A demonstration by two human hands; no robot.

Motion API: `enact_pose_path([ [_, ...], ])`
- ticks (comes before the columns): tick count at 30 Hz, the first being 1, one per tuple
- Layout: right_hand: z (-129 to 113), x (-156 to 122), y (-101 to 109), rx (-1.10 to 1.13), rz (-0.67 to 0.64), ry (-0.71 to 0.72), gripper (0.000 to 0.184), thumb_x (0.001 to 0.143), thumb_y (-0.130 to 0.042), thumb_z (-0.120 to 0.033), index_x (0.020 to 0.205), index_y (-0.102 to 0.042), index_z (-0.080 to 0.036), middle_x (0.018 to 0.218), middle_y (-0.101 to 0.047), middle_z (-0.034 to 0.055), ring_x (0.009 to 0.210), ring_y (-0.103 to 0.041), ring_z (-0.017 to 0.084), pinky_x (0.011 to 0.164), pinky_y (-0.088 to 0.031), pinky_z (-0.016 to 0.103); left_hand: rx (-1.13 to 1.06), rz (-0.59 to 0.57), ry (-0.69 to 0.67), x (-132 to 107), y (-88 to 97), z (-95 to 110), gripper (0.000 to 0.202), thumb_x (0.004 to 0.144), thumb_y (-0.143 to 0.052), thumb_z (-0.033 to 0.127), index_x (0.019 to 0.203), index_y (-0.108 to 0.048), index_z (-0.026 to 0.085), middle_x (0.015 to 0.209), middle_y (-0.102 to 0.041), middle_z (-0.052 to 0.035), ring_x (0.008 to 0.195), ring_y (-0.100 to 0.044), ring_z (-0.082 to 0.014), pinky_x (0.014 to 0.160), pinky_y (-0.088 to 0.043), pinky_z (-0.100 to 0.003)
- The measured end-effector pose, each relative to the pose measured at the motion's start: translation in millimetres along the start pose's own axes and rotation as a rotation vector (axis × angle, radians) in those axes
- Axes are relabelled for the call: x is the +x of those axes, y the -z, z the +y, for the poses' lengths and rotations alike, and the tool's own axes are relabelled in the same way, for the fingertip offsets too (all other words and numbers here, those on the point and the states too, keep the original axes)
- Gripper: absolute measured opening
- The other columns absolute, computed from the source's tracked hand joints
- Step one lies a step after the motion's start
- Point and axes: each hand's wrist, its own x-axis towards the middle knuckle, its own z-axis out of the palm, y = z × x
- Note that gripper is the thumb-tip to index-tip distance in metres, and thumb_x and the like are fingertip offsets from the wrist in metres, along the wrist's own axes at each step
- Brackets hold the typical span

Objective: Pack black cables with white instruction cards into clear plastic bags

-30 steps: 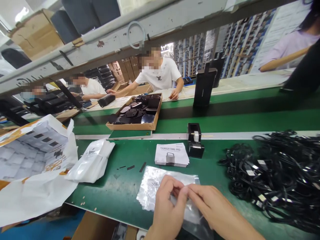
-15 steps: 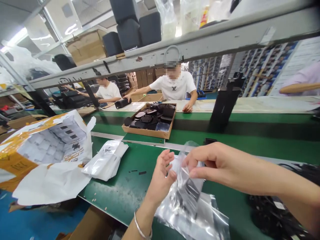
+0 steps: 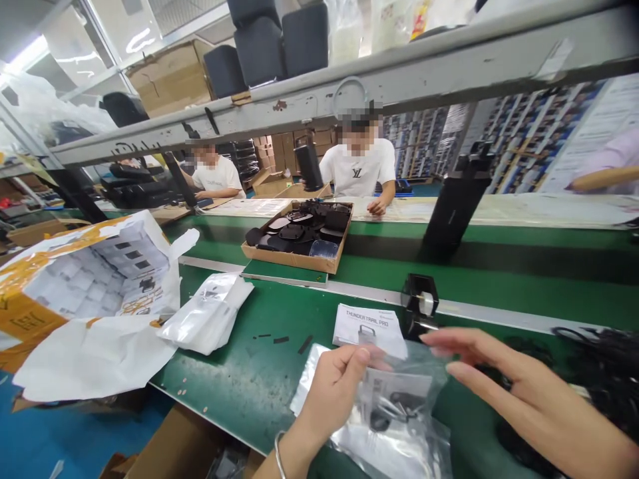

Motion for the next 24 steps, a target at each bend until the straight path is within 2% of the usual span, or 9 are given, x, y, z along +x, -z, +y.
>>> enact_pose_path([
  [2,8,-3,-15,0.14,0.09,-0.105,0.055,0.079,-0.057,-0.049,0.129,-0.043,-0.031,0.117,-0.063,0.0048,0.102,-0.061,0.023,0.082,-0.052,0.033,0.001,0.01,0.001,1,-1.8,-2,0.035,0.091,-0.046,0.042,0.093,-0.071,0.017,0.083,-0.075,-0.0055,0.082,-0.066,-0.0199,0.079,-0.047,-0.029],
  [4,8,-3,-24,0.183,0.043,-0.18,0.048,0.076,-0.06,-0.049,0.118,-0.054,-0.027,0.106,-0.067,0.0046,0.092,-0.063,0.023,0.078,-0.052,0.032,-0.024,0.015,0.019,2,-3.5,-3,0.027,0.084,-0.058,0.039,0.096,-0.071,0.018,0.085,-0.075,-0.0053,0.083,-0.066,-0.0205,0.076,-0.048,-0.028],
  [7,1,-2,-26,0.212,-0.027,-0.233,0.033,0.08,-0.054,-0.053,0.077,-0.067,-0.023,0.078,-0.07,0.0028,0.076,-0.063,0.022,0.071,-0.05,0.029,-0.031,0.046,0.07,4,-5.5,-2,0.017,0.073,-0.071,0.027,0.087,-0.073,0.017,0.084,-0.075,-0.006,0.079,-0.067,-0.0208,0.071,-0.05,-0.026],
  [9,-2,-1,-23,0.299,0.005,-0.246,0.039,0.083,-0.048,-0.055,0.075,-0.069,-0.022,0.076,-0.07,0.0034,0.077,-0.064,0.022,0.072,-0.05,0.029,-0.023,0.07,0.091,5,-6.3,-2,0.011,0.074,-0.069,0.024,0.078,-0.074,0.016,0.081,-0.076,-0.0065,0.076,-0.068,-0.0203,0.069,-0.05,-0.025],
  [11,-1,-1,-22,0.405,0.035,-0.256,0.038,0.084,-0.049,-0.053,0.092,-0.071,-0.023,0.087,-0.072,0.0049,0.085,-0.065,0.023,0.077,-0.051,0.03,-0.034,0.077,0.088,5,-6.7,-3,0.011,0.076,-0.067,0.024,0.078,-0.075,0.017,0.08,-0.076,-0.006,0.076,-0.068,-0.0199,0.07,-0.05,-0.025],
  [14,3,0,-24,0.394,0.008,-0.211,0.036,0.079,-0.057,-0.048,0.101,-0.069,-0.022,0.093,-0.072,0.0065,0.088,-0.065,0.025,0.08,-0.052,0.034,-0.025,0.06,0.072,6,-5.3,-3,0.011,0.076,-0.066,0.023,0.08,-0.075,0.018,0.08,-0.076,-0.0049,0.077,-0.068,-0.0197,0.071,-0.051,-0.026],
  [19,9,2,-23,0.203,0.09,-0.022,0.022,0.081,-0.054,-0.033,0.079,-0.074,-0.025,0.088,-0.073,0.0044,0.085,-0.066,0.023,0.078,-0.053,0.032,-0.042,0.006,0.067,7,5.9,4,0.012,0.076,-0.067,0.024,0.083,-0.075,0.018,0.09,-0.075,-0.0073,0.087,-0.067,-0.0221,0.08,-0.05,-0.03],
  [22,13,-1,-22,0.126,0.098,0.1,0.023,0.083,-0.051,-0.026,0.083,-0.075,-0.027,0.095,-0.073,0.0045,0.089,-0.067,0.023,0.081,-0.054,0.034,-0.329,0.026,0.117,6,9.0,4,0.039,0.076,-0.068,0.043,0.108,-0.065,0.021,0.107,-0.07,-0.0096,0.101,-0.063,-0.0235,0.087,-0.046,-0.032],
  [24,16,-6,-24,0.083,0.094,0.152,0.024,0.084,-0.051,-0.024,0.084,-0.075,-0.027,0.096,-0.072,0.0044,0.089,-0.067,0.022,0.079,-0.055,0.033,-0.386,0.018,0.163,5,4.8,-1,0.057,0.071,-0.07,0.052,0.116,-0.057,0.021,0.11,-0.067,-0.0103,0.097,-0.063,-0.0225,0.082,-0.047,-0.031],
])
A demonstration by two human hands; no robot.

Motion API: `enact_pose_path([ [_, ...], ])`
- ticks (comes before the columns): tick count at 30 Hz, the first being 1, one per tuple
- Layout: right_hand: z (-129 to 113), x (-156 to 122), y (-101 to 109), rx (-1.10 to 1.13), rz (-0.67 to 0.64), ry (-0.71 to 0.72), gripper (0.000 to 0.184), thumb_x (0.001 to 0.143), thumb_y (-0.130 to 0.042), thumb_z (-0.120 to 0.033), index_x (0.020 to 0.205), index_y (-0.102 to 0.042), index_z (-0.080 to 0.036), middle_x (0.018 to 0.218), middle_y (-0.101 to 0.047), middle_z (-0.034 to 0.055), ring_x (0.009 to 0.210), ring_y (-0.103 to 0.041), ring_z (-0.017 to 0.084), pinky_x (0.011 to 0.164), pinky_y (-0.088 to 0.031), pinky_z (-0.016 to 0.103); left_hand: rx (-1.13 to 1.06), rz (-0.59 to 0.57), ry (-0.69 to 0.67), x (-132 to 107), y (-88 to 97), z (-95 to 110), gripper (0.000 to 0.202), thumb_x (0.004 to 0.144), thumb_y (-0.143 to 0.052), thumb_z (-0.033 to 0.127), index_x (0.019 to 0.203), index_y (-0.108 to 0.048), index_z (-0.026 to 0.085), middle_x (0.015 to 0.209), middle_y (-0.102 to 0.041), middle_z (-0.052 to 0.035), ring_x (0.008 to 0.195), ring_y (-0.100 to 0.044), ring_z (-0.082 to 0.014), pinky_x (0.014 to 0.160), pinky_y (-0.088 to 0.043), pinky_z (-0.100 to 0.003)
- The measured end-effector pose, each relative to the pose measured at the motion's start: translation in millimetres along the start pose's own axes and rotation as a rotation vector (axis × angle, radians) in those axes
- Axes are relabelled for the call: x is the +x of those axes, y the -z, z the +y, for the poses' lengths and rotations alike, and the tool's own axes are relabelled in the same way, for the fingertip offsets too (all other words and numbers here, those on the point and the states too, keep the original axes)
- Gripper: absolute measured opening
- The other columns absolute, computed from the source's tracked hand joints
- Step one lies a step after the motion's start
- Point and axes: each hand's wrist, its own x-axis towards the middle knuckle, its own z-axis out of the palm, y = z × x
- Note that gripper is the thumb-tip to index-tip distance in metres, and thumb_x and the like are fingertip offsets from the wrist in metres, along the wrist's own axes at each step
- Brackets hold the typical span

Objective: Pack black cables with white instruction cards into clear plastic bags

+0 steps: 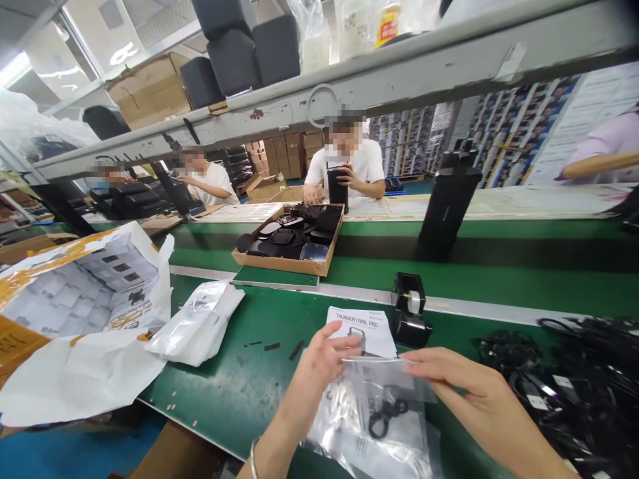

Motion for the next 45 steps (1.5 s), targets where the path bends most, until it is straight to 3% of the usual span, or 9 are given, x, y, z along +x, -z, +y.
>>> enact_pose_path([
  [4,7,-3,-1,-0.075,0.088,-0.013,0.023,0.086,-0.05,-0.03,0.096,-0.07,-0.027,0.102,-0.07,0.0055,0.089,-0.065,0.022,0.076,-0.054,0.034,0.28,0.028,0.105,1,-7.8,-23,0.042,0.065,-0.074,0.051,0.08,-0.061,0.014,0.067,-0.061,-0.0002,0.059,-0.053,-0.0115,0.055,-0.039,-0.022],
  [7,18,11,3,-0.201,0.298,-0.325,0.04,0.084,-0.046,-0.048,0.113,-0.058,-0.022,0.113,-0.061,0.011,0.076,-0.063,0.022,0.073,-0.05,0.04,0.323,0.076,0.061,2,-9.8,-35,0.039,0.073,-0.067,0.052,0.071,-0.058,0.014,0.061,-0.052,0.0031,0.057,-0.046,-0.0102,0.055,-0.035,-0.021],
  [12,36,50,9,-0.175,0.257,-0.599,0.034,0.072,-0.056,-0.053,0.061,-0.062,-0.021,0.068,-0.064,0.0081,0.057,-0.061,0.027,0.063,-0.047,0.046,0.306,0.08,0.008,0,-7.6,-41,0.035,0.08,-0.06,0.049,0.078,-0.055,0.015,0.066,-0.053,0.0017,0.062,-0.048,-0.0122,0.058,-0.036,-0.023],
  [15,35,61,6,0.024,0.26,-0.66,0.028,0.071,-0.06,-0.047,0.058,-0.057,-0.022,0.049,-0.057,0.0009,0.049,-0.063,0.024,0.054,-0.051,0.039,0.284,0.084,-0.002,-1,-7.1,-41,0.034,0.082,-0.058,0.048,0.08,-0.055,0.015,0.068,-0.054,0.0011,0.063,-0.049,-0.0128,0.06,-0.037,-0.023],
  [21,21,44,-19,0.306,0.33,-0.634,0.032,0.074,-0.055,-0.053,0.077,-0.058,-0.021,0.098,-0.067,0.0084,0.091,-0.067,0.025,0.076,-0.056,0.037,0.261,0.118,-0.006,0,-5.8,-42,0.037,0.079,-0.059,0.052,0.079,-0.055,0.015,0.067,-0.052,0.0016,0.062,-0.047,-0.0127,0.059,-0.036,-0.023],
  [27,40,24,-37,0.017,0.353,-0.595,0.032,0.067,-0.06,-0.052,0.062,-0.065,-0.021,0.114,-0.055,0.0153,0.123,-0.04,0.037,0.098,-0.035,0.05,0.248,0.135,-0.007,1,-4.9,-44,0.037,0.079,-0.059,0.052,0.081,-0.055,0.015,0.068,-0.053,0.0011,0.062,-0.048,-0.0125,0.059,-0.036,-0.022],
  [33,18,-8,-25,0.085,0.137,-0.566,0.035,0.071,-0.057,-0.055,0.058,-0.061,-0.022,0.067,-0.063,0.0051,0.071,-0.06,0.025,0.066,-0.047,0.036,0.293,0.151,-0.016,-2,-5.8,-42,0.032,0.084,-0.055,0.047,0.083,-0.056,0.015,0.071,-0.056,-0.0003,0.065,-0.051,-0.0142,0.061,-0.038,-0.023],
  [38,-26,-14,-48,0.418,-0.022,-0.631,0.044,0.079,-0.051,-0.058,0.059,-0.054,-0.019,0.053,-0.057,-0.0018,0.037,-0.039,0.008,0.041,-0.032,0.022,0.4,0.147,-0.04,-10,-15.5,-42,0.026,0.087,-0.051,0.041,0.083,-0.056,0.016,0.07,-0.057,-0.0001,0.064,-0.052,-0.0139,0.059,-0.039,-0.023],
  [45,-29,2,-60,0.101,-0.181,-0.73,0.05,0.081,-0.044,-0.058,0.049,-0.051,-0.021,0.052,-0.066,0.0031,0.031,-0.048,0.012,0.039,-0.033,0.025,0.555,0.169,-0.025,-24,-22.7,-41,0.024,0.09,-0.046,0.038,0.085,-0.057,0.017,0.068,-0.061,-0.001,0.061,-0.055,-0.0151,0.055,-0.039,-0.023],
])
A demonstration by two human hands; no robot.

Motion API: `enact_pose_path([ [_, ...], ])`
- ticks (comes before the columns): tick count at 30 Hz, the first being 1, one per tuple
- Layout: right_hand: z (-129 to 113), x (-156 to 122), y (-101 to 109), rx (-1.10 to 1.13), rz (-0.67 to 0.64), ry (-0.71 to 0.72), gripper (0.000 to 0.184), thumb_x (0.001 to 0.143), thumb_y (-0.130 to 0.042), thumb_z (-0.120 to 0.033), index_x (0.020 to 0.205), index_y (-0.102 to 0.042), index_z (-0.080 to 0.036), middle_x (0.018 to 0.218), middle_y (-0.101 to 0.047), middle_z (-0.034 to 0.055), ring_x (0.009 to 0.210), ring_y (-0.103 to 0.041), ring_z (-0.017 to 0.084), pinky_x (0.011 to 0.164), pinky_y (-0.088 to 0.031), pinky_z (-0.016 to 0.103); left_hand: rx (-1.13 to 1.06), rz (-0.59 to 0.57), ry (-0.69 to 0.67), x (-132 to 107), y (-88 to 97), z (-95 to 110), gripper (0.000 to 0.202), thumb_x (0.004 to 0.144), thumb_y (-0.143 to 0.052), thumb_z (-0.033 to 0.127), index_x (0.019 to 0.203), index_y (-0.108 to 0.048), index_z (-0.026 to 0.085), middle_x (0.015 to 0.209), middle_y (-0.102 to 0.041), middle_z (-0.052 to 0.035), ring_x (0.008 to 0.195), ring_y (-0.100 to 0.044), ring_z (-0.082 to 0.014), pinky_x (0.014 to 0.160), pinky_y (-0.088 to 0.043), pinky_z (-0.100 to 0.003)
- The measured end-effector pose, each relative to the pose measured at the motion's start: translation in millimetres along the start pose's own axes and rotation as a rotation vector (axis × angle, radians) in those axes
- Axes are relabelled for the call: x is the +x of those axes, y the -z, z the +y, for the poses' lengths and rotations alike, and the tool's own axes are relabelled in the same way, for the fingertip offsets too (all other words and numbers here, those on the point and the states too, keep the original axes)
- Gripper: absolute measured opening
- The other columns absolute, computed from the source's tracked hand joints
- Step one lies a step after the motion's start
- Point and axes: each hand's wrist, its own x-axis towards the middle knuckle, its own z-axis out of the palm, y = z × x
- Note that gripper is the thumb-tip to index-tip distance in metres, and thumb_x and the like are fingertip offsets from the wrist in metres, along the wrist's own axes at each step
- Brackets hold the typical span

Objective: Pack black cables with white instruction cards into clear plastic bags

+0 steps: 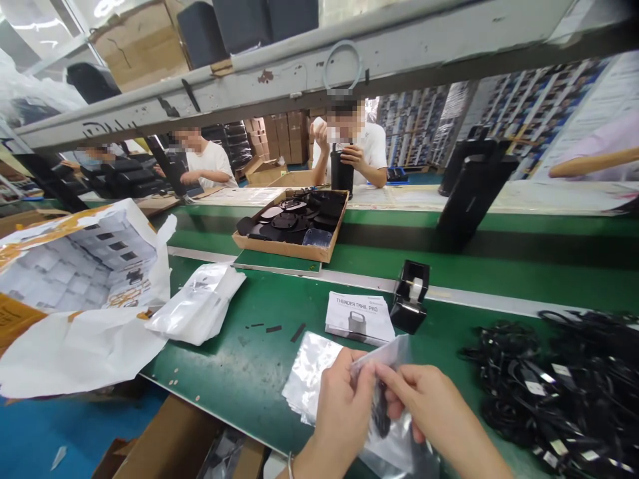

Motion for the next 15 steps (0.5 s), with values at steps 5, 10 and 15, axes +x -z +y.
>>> enact_pose_path([
  [5,9,-7,-6,-0.342,0.032,-0.037,0.056,0.084,-0.03,-0.063,0.044,-0.04,-0.025,0.045,-0.062,0.0034,0.05,-0.059,0.022,0.054,-0.039,0.03,-0.104,0.039,0.002,1,0.2,0,0.024,0.087,-0.051,0.039,0.081,-0.057,0.017,0.07,-0.06,-0.0004,0.065,-0.055,-0.0142,0.06,-0.042,-0.022],
  [10,26,-12,-2,-0.474,0.017,0.089,0.031,0.079,-0.05,-0.043,0.056,-0.043,-0.024,0.056,-0.063,0.0003,0.057,-0.058,0.021,0.053,-0.035,0.029,-0.359,0.09,0.036,7,21.7,14,0.027,0.079,-0.063,0.042,0.081,-0.056,0.016,0.071,-0.063,-0.0009,0.064,-0.056,-0.0141,0.062,-0.045,-0.023],
  [15,22,5,24,-0.621,0.065,0.341,0.021,0.088,-0.041,-0.031,0.082,-0.059,-0.022,0.073,-0.066,0.0028,0.068,-0.062,0.022,0.058,-0.045,0.031,-0.291,0.094,0.118,-12,99.8,28,0.025,0.074,-0.07,0.039,0.08,-0.059,0.017,0.065,-0.062,0.0012,0.059,-0.055,-0.0126,0.056,-0.043,-0.019],
])
